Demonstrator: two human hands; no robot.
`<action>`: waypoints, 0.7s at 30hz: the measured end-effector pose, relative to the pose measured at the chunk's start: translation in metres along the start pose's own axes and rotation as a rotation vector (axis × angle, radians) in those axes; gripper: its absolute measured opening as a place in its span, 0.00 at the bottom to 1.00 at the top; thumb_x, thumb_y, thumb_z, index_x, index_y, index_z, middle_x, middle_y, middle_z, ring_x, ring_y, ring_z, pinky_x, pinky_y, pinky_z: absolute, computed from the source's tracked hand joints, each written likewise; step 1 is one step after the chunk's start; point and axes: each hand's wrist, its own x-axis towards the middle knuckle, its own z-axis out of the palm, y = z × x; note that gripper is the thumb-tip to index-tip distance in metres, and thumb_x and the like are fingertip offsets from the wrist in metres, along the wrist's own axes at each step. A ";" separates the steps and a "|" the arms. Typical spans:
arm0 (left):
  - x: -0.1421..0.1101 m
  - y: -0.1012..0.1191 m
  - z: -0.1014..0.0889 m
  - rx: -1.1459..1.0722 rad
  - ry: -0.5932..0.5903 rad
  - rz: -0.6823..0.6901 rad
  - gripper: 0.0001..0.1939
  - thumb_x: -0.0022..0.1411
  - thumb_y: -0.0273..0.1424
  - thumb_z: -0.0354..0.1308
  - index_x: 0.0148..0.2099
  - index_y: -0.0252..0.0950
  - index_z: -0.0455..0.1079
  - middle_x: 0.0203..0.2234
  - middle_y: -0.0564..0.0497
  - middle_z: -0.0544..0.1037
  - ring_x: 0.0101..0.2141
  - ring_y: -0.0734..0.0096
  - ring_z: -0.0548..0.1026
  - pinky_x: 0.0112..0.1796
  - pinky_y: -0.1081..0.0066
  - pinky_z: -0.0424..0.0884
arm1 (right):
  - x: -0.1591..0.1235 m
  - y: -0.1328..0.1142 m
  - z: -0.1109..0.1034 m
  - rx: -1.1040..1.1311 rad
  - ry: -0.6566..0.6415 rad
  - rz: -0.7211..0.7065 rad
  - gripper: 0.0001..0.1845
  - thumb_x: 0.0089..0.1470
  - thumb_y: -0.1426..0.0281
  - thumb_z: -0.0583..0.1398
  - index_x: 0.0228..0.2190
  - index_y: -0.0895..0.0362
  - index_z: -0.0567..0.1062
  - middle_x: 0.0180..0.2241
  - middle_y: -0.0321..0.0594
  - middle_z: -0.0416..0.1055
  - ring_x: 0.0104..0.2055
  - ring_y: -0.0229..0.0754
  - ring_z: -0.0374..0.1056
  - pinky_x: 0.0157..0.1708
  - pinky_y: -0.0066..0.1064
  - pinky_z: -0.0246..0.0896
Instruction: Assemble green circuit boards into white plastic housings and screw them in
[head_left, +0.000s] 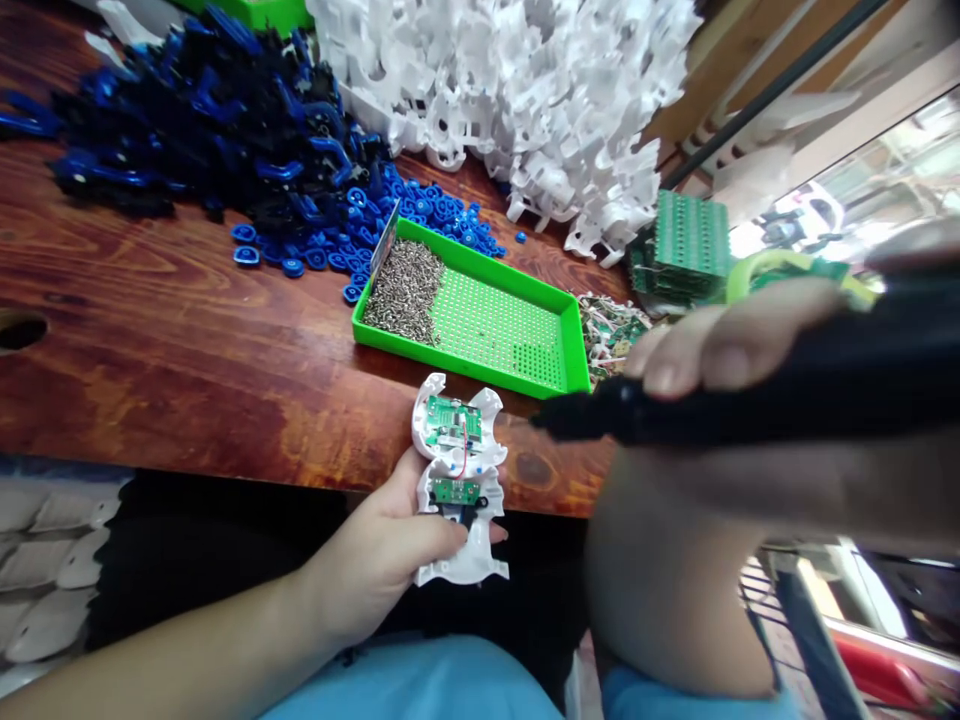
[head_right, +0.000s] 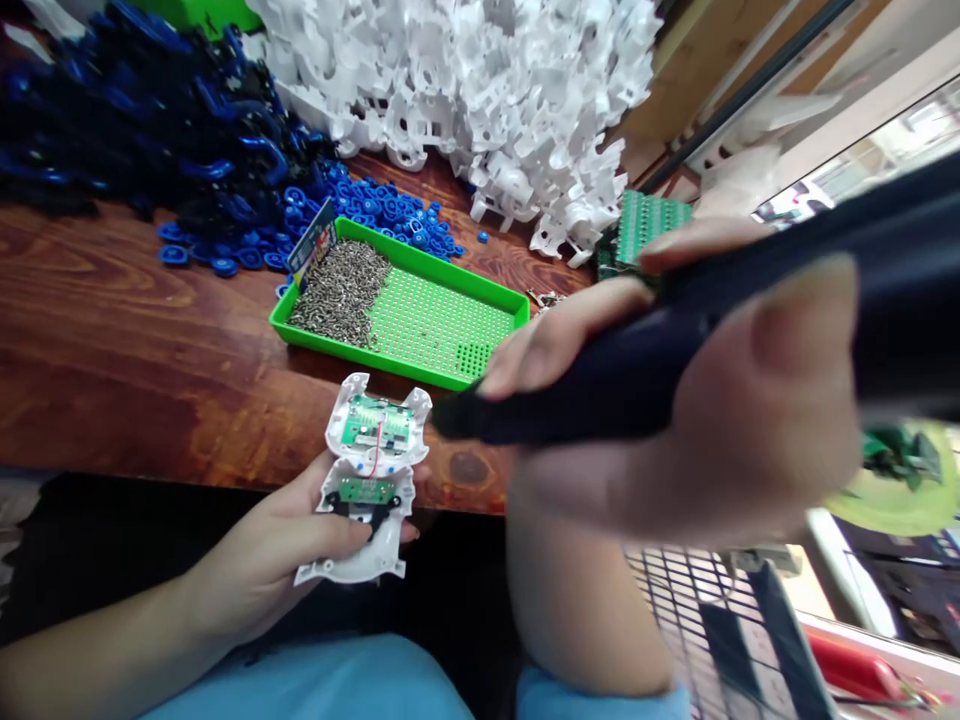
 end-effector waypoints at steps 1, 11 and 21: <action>0.000 0.000 0.000 0.007 -0.010 0.002 0.31 0.49 0.18 0.58 0.55 0.38 0.59 0.37 0.49 0.78 0.37 0.62 0.78 0.37 0.68 0.72 | -0.003 -0.016 -0.002 0.042 -0.037 0.050 0.27 0.57 0.53 0.36 0.20 0.50 0.65 0.13 0.28 0.55 0.13 0.31 0.60 0.15 0.29 0.61; 0.002 -0.002 0.000 0.072 -0.039 0.027 0.31 0.51 0.18 0.56 0.57 0.36 0.56 0.33 0.49 0.78 0.36 0.64 0.76 0.40 0.66 0.69 | -0.018 -0.048 0.001 0.686 -0.114 0.503 0.14 0.47 0.49 0.59 0.29 0.44 0.71 0.21 0.33 0.71 0.21 0.43 0.68 0.25 0.45 0.71; 0.001 -0.001 0.000 0.026 -0.060 0.054 0.33 0.50 0.15 0.56 0.58 0.38 0.57 0.36 0.52 0.79 0.35 0.72 0.74 0.36 0.74 0.68 | -0.029 -0.041 0.026 0.759 0.098 0.346 0.11 0.46 0.54 0.60 0.31 0.45 0.70 0.20 0.31 0.68 0.17 0.41 0.66 0.18 0.39 0.66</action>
